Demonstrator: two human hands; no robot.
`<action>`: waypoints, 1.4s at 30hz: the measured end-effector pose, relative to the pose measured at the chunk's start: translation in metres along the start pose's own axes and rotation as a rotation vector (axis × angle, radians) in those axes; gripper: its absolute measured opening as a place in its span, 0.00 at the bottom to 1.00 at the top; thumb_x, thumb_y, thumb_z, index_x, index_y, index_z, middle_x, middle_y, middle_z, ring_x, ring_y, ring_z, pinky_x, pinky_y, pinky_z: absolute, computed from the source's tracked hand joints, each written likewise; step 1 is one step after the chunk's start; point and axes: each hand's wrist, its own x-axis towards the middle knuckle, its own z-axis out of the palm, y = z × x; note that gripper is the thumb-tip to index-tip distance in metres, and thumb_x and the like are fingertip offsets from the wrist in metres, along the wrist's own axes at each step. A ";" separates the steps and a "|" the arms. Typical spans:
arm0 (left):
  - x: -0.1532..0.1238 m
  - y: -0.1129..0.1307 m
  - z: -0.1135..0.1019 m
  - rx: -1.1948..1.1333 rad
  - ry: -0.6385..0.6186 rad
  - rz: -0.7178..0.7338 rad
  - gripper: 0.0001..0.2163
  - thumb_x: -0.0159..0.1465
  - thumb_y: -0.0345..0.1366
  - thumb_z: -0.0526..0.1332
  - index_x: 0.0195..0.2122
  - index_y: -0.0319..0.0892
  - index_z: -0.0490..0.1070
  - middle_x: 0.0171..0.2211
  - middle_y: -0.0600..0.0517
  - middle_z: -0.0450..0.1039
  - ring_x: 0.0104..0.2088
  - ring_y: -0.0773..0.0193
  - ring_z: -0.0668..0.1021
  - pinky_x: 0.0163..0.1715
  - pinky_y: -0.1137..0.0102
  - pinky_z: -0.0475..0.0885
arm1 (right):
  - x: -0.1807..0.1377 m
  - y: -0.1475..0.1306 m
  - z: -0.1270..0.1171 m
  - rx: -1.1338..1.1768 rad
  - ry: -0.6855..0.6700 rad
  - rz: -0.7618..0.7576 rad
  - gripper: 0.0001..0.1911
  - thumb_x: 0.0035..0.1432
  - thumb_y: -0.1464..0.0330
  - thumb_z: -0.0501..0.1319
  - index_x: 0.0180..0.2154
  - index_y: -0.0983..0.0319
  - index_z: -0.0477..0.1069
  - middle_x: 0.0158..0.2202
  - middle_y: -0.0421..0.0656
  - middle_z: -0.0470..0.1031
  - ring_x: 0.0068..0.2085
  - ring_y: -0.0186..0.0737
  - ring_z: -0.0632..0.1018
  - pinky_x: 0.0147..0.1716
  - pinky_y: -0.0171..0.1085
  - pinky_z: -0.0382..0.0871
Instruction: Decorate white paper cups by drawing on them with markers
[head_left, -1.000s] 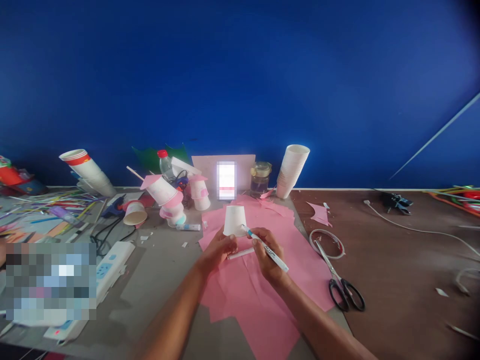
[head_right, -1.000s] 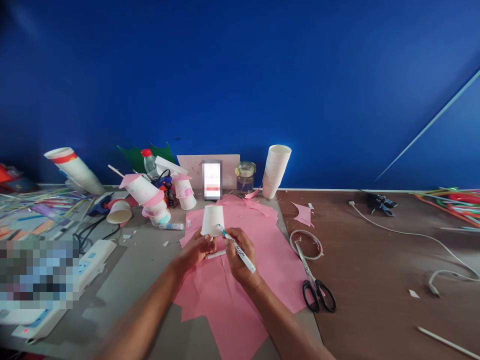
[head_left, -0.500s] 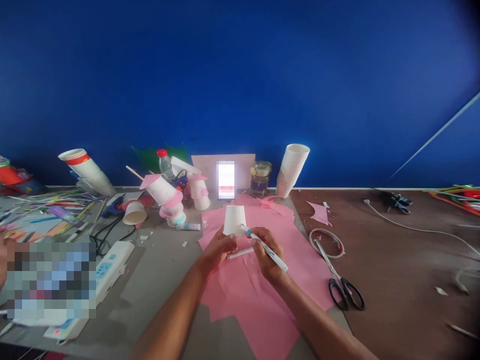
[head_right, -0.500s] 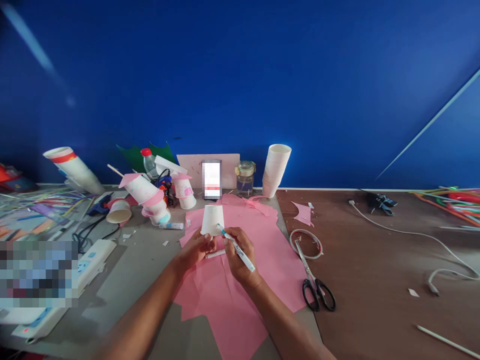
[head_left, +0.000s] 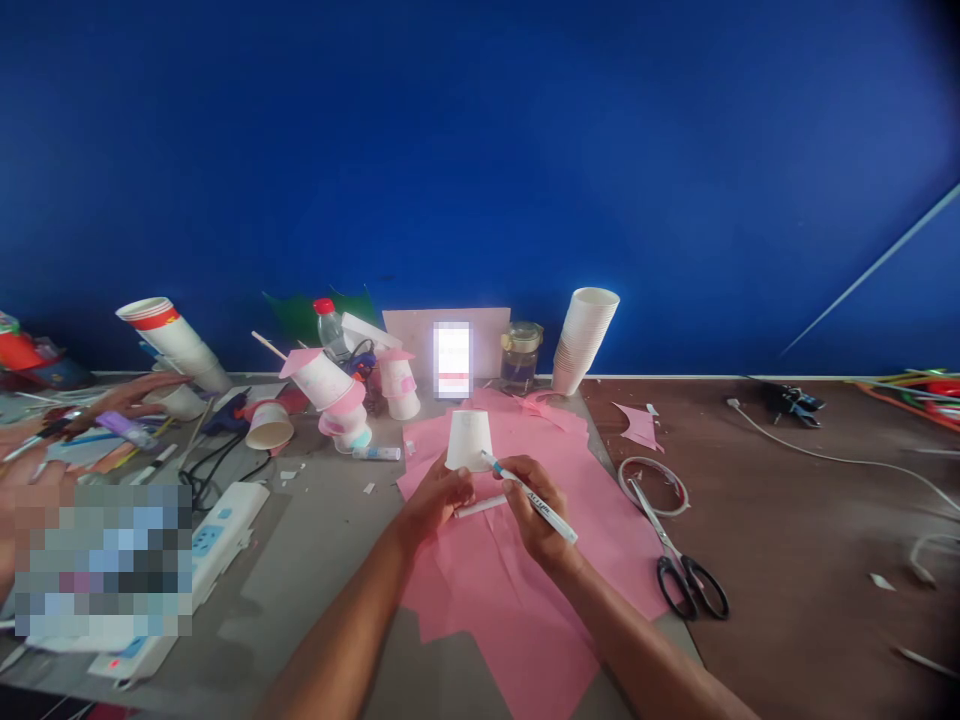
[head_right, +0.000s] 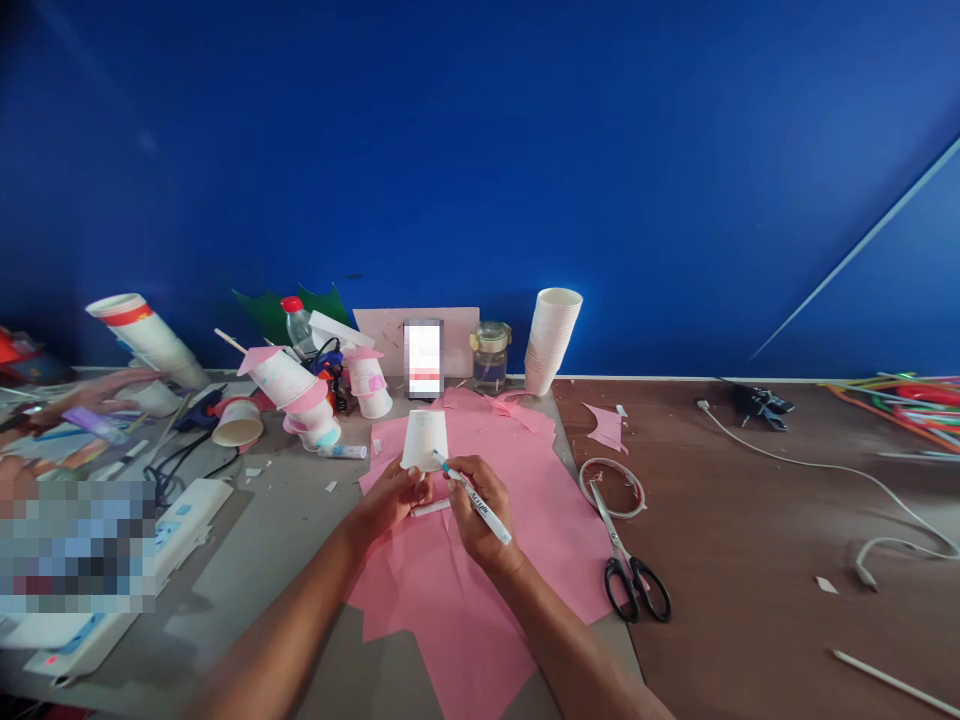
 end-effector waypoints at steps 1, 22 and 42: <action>-0.001 0.001 0.000 -0.001 -0.003 0.001 0.19 0.53 0.50 0.67 0.38 0.41 0.68 0.22 0.59 0.59 0.22 0.72 0.63 0.24 0.73 0.58 | 0.000 -0.001 0.000 0.005 0.003 0.000 0.07 0.59 0.71 0.55 0.38 0.59 0.71 0.32 0.43 0.76 0.33 0.39 0.77 0.33 0.36 0.72; -0.001 0.001 0.000 -0.015 -0.021 0.014 0.17 0.56 0.49 0.65 0.38 0.41 0.67 0.22 0.58 0.60 0.23 0.71 0.64 0.24 0.73 0.58 | 0.000 -0.001 0.001 0.022 0.020 -0.008 0.07 0.58 0.71 0.56 0.37 0.59 0.71 0.32 0.43 0.76 0.33 0.39 0.77 0.33 0.36 0.72; 0.000 0.001 0.000 -0.015 -0.030 0.020 0.17 0.55 0.49 0.66 0.35 0.41 0.67 0.21 0.58 0.62 0.22 0.71 0.64 0.24 0.73 0.58 | 0.001 -0.003 -0.003 0.066 0.023 0.051 0.06 0.58 0.71 0.55 0.36 0.60 0.71 0.31 0.43 0.77 0.33 0.40 0.78 0.32 0.37 0.73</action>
